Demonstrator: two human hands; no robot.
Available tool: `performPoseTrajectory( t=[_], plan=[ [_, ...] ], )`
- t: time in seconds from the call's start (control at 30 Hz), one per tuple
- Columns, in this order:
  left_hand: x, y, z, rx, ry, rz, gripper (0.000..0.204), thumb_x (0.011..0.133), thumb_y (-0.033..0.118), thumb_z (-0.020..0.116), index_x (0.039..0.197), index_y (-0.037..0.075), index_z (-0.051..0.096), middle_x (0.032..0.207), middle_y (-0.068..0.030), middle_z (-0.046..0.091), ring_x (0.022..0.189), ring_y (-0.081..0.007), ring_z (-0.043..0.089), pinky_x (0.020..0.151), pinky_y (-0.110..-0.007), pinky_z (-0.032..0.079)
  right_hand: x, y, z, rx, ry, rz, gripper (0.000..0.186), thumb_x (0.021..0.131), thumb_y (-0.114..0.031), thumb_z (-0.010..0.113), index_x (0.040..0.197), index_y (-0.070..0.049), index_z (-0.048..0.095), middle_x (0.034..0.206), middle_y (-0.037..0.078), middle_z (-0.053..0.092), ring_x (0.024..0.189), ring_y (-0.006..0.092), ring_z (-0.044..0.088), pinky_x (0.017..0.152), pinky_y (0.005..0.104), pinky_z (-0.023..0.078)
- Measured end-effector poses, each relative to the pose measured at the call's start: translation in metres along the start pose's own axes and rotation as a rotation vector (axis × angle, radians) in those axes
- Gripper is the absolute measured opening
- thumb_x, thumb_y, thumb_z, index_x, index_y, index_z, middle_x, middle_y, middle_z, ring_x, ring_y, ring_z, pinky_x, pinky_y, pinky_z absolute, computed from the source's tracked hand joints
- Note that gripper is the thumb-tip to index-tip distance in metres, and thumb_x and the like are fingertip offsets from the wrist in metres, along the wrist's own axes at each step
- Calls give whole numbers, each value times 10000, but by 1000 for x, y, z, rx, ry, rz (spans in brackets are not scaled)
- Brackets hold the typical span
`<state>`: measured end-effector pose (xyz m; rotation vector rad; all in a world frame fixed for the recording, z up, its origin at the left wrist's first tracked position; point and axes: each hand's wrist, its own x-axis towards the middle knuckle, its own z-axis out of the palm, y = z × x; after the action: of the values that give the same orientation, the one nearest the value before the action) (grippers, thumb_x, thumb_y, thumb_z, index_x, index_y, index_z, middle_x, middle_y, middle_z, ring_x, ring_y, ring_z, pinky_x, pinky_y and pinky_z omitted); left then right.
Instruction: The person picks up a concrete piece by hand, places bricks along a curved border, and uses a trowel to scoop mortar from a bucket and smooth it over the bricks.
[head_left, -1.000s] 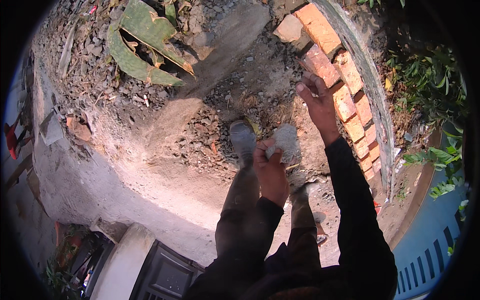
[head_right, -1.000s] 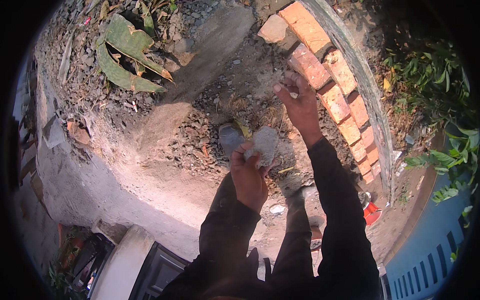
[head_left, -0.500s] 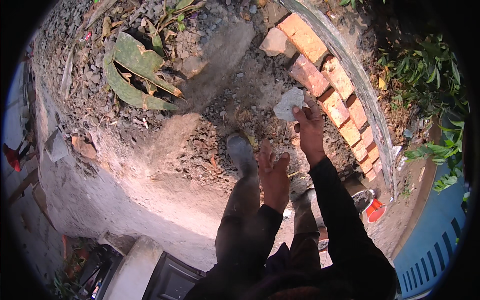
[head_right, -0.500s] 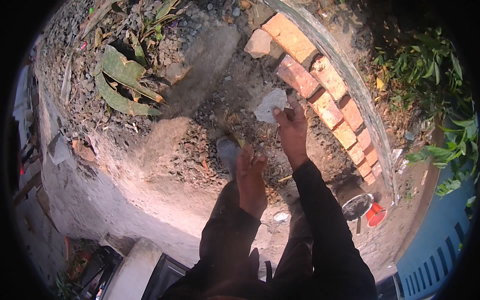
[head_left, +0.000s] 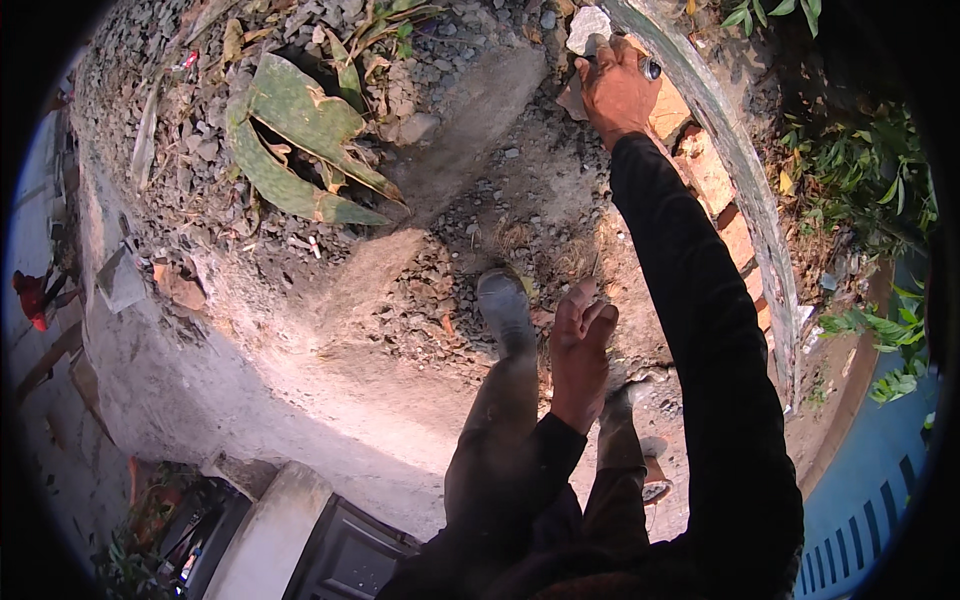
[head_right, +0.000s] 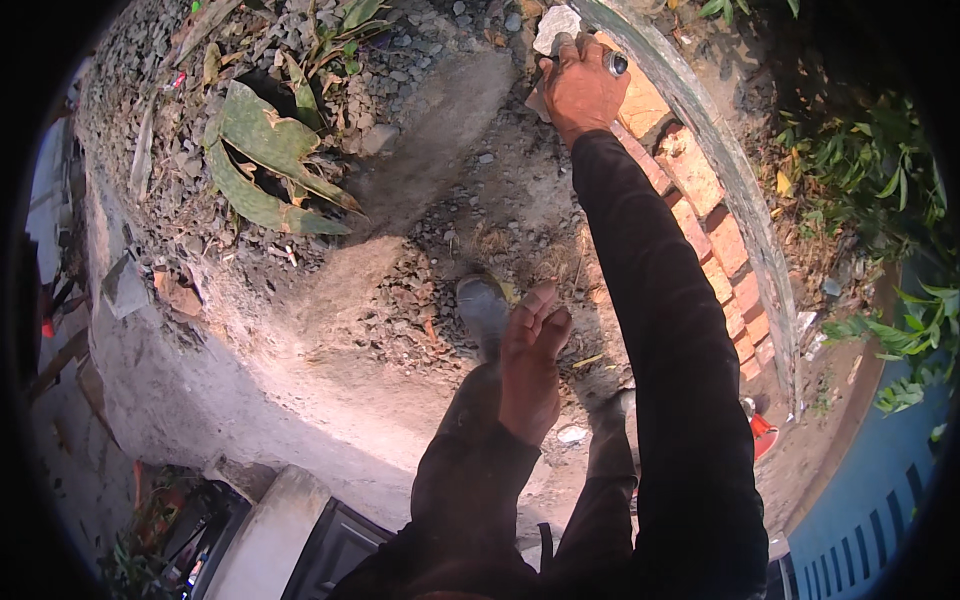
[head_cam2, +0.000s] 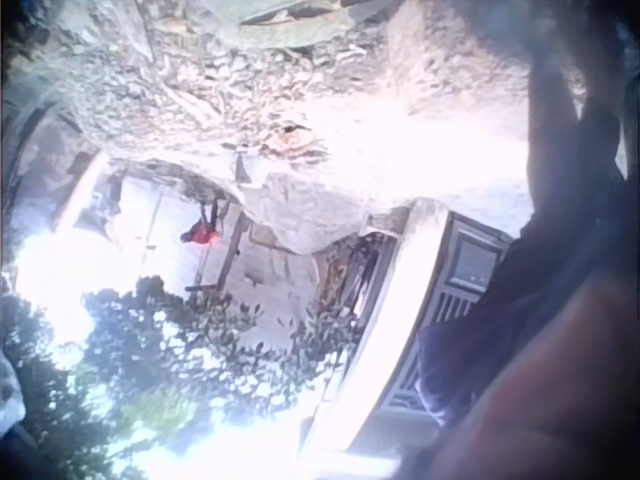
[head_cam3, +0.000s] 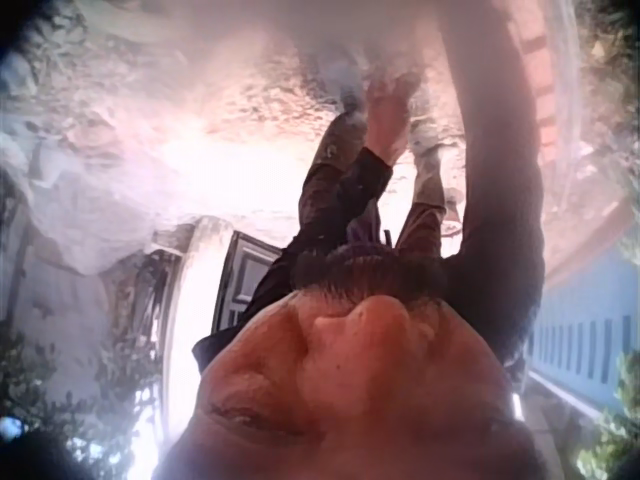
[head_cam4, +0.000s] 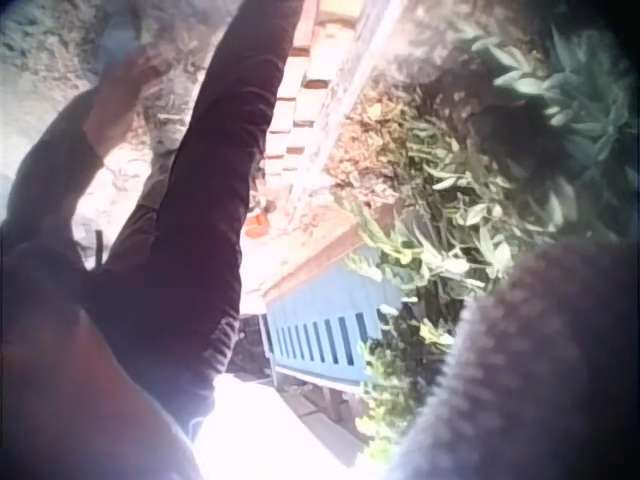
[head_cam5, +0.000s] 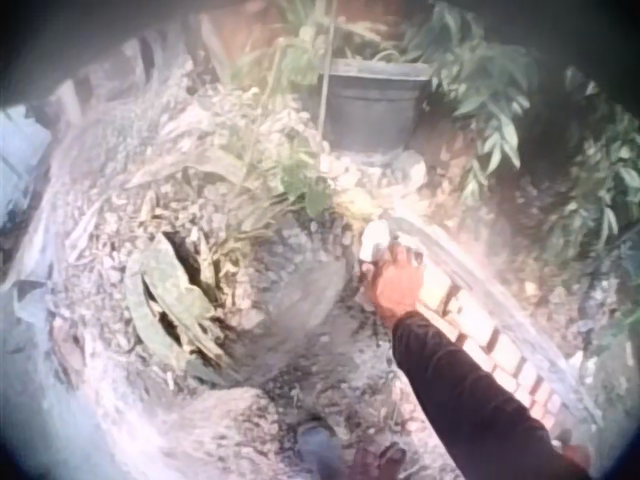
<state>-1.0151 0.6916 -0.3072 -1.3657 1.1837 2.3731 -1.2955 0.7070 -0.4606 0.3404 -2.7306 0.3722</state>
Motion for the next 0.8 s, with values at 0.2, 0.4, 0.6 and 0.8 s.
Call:
performPoseTrajectory(
  t=[0.2, 0.4, 0.6, 0.8],
  plan=[
    [2, 2, 1, 15, -71, -26, 480, 899, 140, 585, 1310, -36, 411, 1305, -163, 480, 1245, -267, 445, 1039, -361, 349, 30, 26, 14, -206, -96, -1, 452, 879, -532, 510, 1029, -123, 631, 1080, 86, 605, 826, 282, 642, 824, 488, 333],
    [-4, 10, 5, 21, -72, -68, 454, 909, 135, 585, 1298, -38, 428, 1306, -174, 485, 1208, -239, 471, 1024, -344, 367, 31, 25, 26, -245, -35, -54, 371, 881, -484, 518, 977, -149, 646, 988, 65, 610, 764, 265, 633, 786, 475, 316],
    [-4, -9, 6, 75, -131, -104, 444, 930, 217, 586, 1310, 38, 441, 1329, -131, 479, 1192, -235, 495, 996, -395, 379, 27, 18, 21, -115, -52, 77, 302, 853, -403, 592, 1012, -155, 656, 981, 52, 593, 790, 251, 610, 798, 454, 316],
    [-9, -12, 19, 95, -175, -151, 441, 920, 147, 582, 1292, -43, 441, 1304, -187, 495, 1209, -242, 480, 1028, -336, 371, 27, 39, 15, -40, -20, -42, 320, 865, -413, 582, 1033, -150, 654, 1038, 44, 559, 901, 235, 591, 824, 455, 302]
  ],
)
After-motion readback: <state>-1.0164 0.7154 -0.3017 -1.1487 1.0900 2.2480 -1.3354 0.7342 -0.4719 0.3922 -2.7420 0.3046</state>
